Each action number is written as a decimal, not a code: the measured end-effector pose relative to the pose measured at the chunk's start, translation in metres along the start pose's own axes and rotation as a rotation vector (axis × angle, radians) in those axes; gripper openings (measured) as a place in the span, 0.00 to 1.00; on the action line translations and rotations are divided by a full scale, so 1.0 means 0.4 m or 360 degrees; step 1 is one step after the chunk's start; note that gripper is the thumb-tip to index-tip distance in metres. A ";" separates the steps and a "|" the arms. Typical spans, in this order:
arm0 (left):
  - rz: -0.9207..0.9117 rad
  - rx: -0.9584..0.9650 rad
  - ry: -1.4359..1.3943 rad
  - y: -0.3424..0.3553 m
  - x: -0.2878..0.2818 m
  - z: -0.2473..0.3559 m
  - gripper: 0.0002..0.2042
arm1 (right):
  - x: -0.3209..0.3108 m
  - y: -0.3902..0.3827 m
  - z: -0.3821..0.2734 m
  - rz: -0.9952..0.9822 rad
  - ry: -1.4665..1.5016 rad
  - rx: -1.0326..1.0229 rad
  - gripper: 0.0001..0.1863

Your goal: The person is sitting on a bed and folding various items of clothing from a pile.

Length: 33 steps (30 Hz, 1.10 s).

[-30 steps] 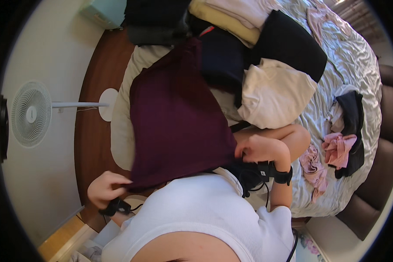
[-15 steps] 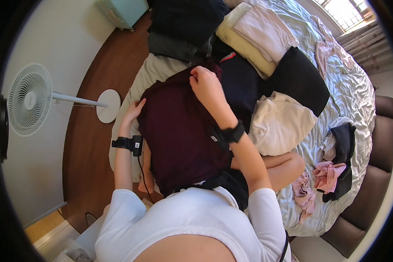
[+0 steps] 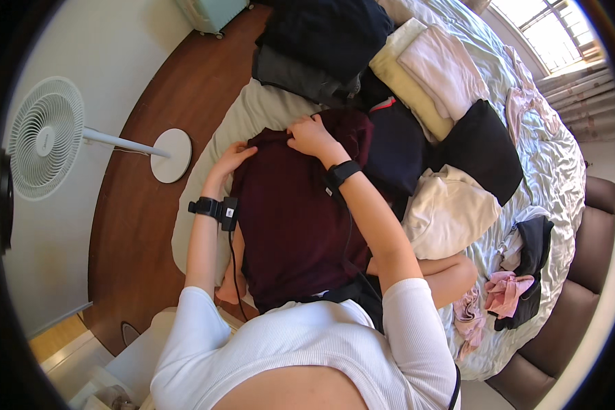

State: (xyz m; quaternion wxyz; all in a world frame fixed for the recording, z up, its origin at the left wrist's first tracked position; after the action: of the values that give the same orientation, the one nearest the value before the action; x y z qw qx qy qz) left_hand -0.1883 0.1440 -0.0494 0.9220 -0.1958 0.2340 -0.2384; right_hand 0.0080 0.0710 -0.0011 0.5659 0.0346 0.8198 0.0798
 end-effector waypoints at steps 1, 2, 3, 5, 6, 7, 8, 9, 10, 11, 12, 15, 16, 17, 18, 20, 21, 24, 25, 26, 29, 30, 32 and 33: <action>-0.0248 -0.0027 0.0207 -0.009 0.012 0.009 0.26 | -0.041 0.005 -0.020 0.0082 0.0194 -0.0107 0.13; -0.0267 -0.0016 0.0208 -0.020 0.023 0.039 0.26 | -0.077 0.003 -0.023 0.0086 0.0180 -0.0090 0.13; -0.0387 0.0016 0.0295 -0.043 0.029 0.065 0.25 | -0.097 0.000 -0.037 -0.0036 0.0620 0.0034 0.12; -0.0505 0.0056 0.0385 -0.061 0.033 0.077 0.24 | -0.156 -0.020 -0.069 -0.0149 0.1057 0.0157 0.12; -0.0493 0.0238 0.0289 -0.057 0.023 0.083 0.23 | -0.192 -0.048 -0.079 -0.0168 0.1093 0.0174 0.11; -0.0479 0.0419 0.0193 -0.055 0.009 0.089 0.21 | -0.229 -0.077 -0.089 -0.0186 0.1131 0.0191 0.10; -0.0499 0.0431 0.0198 -0.065 0.001 0.101 0.21 | -0.268 -0.112 -0.092 -0.0171 0.1122 0.0208 0.10; -0.0361 0.0603 0.0153 -0.094 -0.024 0.138 0.17 | -0.309 -0.152 -0.095 -0.0134 0.0918 0.0158 0.09; -0.0222 0.0774 0.0105 -0.125 -0.053 0.175 0.13 | -0.346 -0.191 -0.096 -0.0100 0.0713 0.0109 0.09; -0.0146 0.0926 0.0178 -0.156 -0.090 0.203 0.10 | -0.377 -0.228 -0.098 -0.0085 0.0711 0.0124 0.09; -0.0073 0.1079 0.0246 -0.192 -0.115 0.238 0.09 | -0.403 -0.265 -0.092 -0.0114 0.0440 0.0115 0.10; -0.0022 0.1040 0.0083 -0.339 -0.167 0.367 0.15 | -0.497 -0.367 -0.087 -0.0077 -0.0055 0.0153 0.13; -0.0041 0.1059 0.0133 -0.399 -0.174 0.417 0.15 | -0.529 -0.399 -0.085 -0.0023 -0.0274 0.0172 0.15; -0.0001 0.1248 0.0200 -0.449 -0.178 0.464 0.15 | -0.546 -0.429 -0.076 -0.0007 -0.0283 0.0205 0.15; -0.0012 0.1343 0.0201 -0.476 -0.180 0.489 0.15 | -0.574 -0.460 -0.064 0.0223 -0.0440 0.0218 0.15; 0.0036 0.1643 0.0304 -0.549 -0.163 0.563 0.12 | -0.643 -0.513 -0.054 0.0593 -0.0647 0.0217 0.13; 0.0116 0.1783 0.0281 -0.588 -0.171 0.581 0.11 | -0.706 -0.531 -0.091 0.0772 -0.0742 0.0284 0.14; 0.0464 0.1937 0.0227 -0.653 -0.181 0.592 0.13 | -0.838 -0.673 -0.155 0.1217 -0.0690 0.0181 0.13; 0.0429 0.1965 0.0223 -0.673 -0.153 0.598 0.13 | -0.863 -0.731 -0.187 0.1376 -0.0735 0.0104 0.12; 0.0793 0.2023 0.0068 -0.704 -0.131 0.606 0.12 | -0.863 -0.798 -0.192 0.1906 -0.0581 0.0065 0.11; 0.1480 0.2166 -0.0217 -0.762 -0.068 0.612 0.13 | -0.854 -0.888 -0.246 0.2633 -0.0246 -0.0073 0.10; 0.1546 0.2324 -0.0259 -0.764 -0.051 0.614 0.11 | -0.850 -0.918 -0.247 0.3397 0.0907 0.0608 0.08; 0.1719 0.2411 -0.0316 -0.821 -0.055 0.626 0.11 | -0.829 -1.007 -0.300 0.2869 -0.0006 0.0388 0.07; 0.1842 0.2442 -0.0424 -0.803 -0.028 0.608 0.11 | -0.813 -1.060 -0.309 0.2830 -0.0122 0.0502 0.07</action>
State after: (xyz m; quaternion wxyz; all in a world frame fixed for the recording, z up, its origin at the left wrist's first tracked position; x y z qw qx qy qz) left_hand -0.1810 -0.0494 0.3042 0.7926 0.5789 -0.0314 0.1886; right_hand 0.0229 -0.4056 0.2699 0.3111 0.7353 0.4725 0.3733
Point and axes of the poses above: each hand's wrist, its own y-axis towards the middle knuckle, its own x-axis out of the palm, z = x × y, the point moved 4 cm from there along y, towards the middle knuckle, and after that the axes turned 13 degrees about z, right-handed, at the moved point
